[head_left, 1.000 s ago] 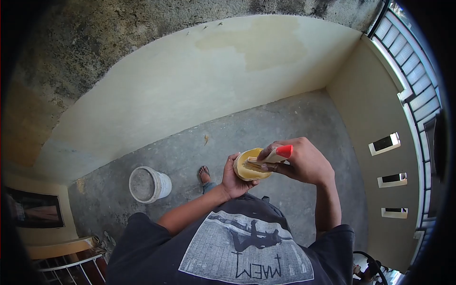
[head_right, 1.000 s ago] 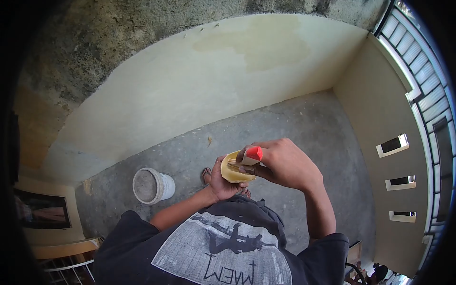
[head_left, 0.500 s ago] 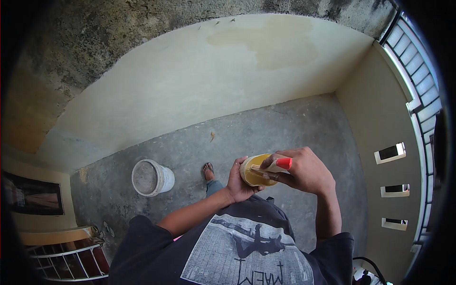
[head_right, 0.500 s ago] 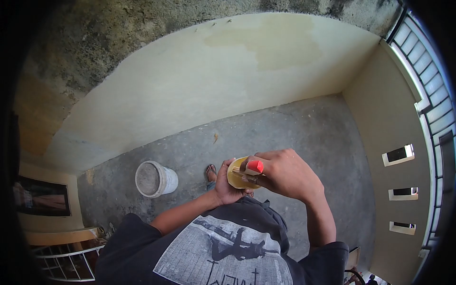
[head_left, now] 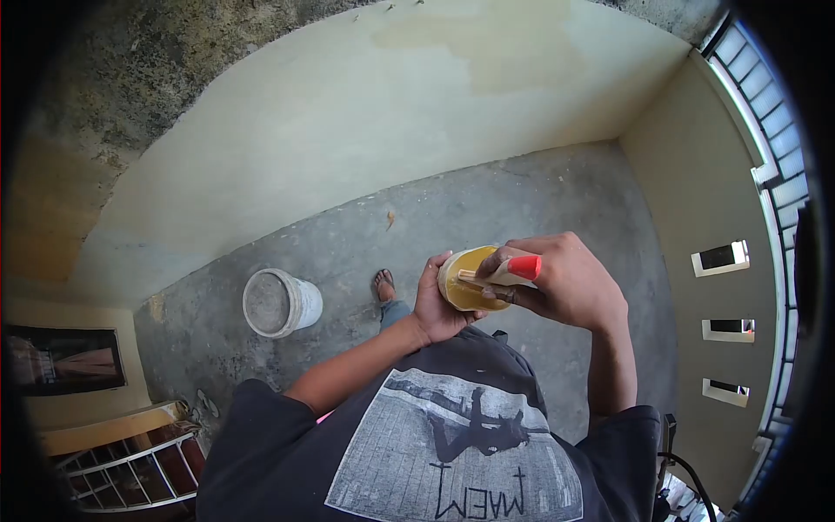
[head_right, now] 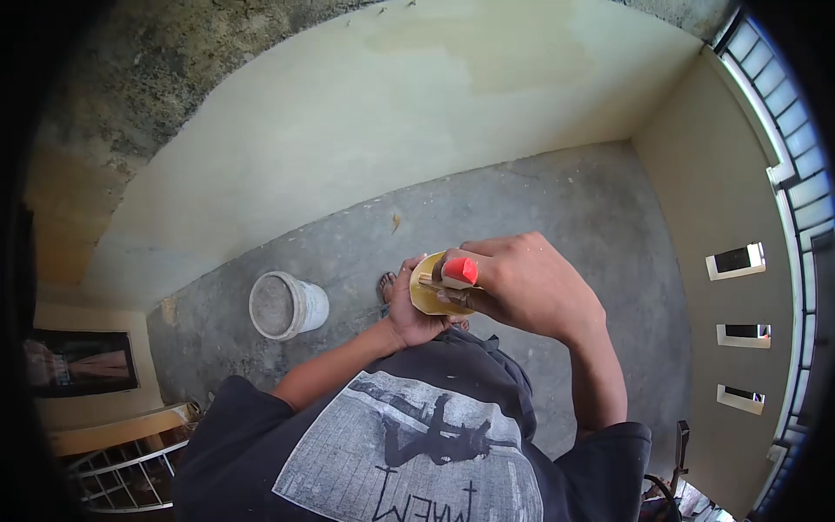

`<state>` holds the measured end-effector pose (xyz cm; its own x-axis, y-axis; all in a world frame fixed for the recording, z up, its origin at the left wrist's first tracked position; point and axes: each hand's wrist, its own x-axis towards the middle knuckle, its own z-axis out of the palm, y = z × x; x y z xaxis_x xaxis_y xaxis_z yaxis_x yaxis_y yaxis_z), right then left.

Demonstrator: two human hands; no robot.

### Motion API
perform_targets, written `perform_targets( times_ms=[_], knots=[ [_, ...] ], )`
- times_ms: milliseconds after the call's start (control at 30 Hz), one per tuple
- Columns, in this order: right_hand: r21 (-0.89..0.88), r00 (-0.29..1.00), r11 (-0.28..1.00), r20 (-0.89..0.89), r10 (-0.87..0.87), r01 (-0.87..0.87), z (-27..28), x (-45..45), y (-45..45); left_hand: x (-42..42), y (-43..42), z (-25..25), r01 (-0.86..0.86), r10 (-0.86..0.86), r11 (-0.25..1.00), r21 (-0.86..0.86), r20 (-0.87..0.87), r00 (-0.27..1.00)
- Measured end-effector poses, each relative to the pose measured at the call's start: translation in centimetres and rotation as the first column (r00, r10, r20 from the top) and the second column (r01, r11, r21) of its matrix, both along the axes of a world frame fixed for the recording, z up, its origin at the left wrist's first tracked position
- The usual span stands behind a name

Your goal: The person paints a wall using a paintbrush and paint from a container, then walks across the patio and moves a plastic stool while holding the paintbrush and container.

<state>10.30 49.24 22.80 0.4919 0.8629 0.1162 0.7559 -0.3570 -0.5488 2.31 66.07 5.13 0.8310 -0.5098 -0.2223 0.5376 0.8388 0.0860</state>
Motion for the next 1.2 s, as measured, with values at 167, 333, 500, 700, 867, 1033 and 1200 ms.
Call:
perform_targets(
  times_ms=[167,333,500,700,867,1033,1200],
  knots=[
    [-0.032,0.997,0.999,0.077,0.022,-0.019,-0.3,1.0,0.6,1.3,0.5,-0.5,0.012,-0.011,1.0,-0.009,0.046,0.999],
    [-0.111,0.997,0.993,0.072,0.04,-0.032,0.2,0.8,0.8,1.2,0.5,-0.2,0.021,-0.02,0.999,-0.024,0.045,0.999],
    [-0.059,0.995,0.998,0.097,0.031,-0.026,-0.7,0.9,0.5,1.3,0.6,0.4,0.035,-0.033,0.999,-0.024,0.058,0.998],
    [-0.062,1.0,0.998,0.003,0.027,-0.027,-0.2,1.1,-0.4,1.3,0.9,-0.3,0.039,-0.037,0.998,-0.044,0.036,0.999],
    [0.203,0.964,0.969,-0.252,-0.088,0.142,-0.7,1.1,-1.0,1.4,0.9,-0.3,0.022,-0.022,0.999,-0.042,0.009,1.0],
    [0.389,0.918,0.867,-0.358,-0.169,0.311,-2.6,2.0,-1.8,1.3,0.8,-0.5,0.011,-0.011,1.0,-0.007,-0.013,1.0],
    [0.396,0.927,0.864,-0.326,-0.184,0.311,-2.7,2.1,-2.4,1.6,0.8,-0.4,0.006,-0.006,1.0,-0.006,-0.008,1.0]
  ],
)
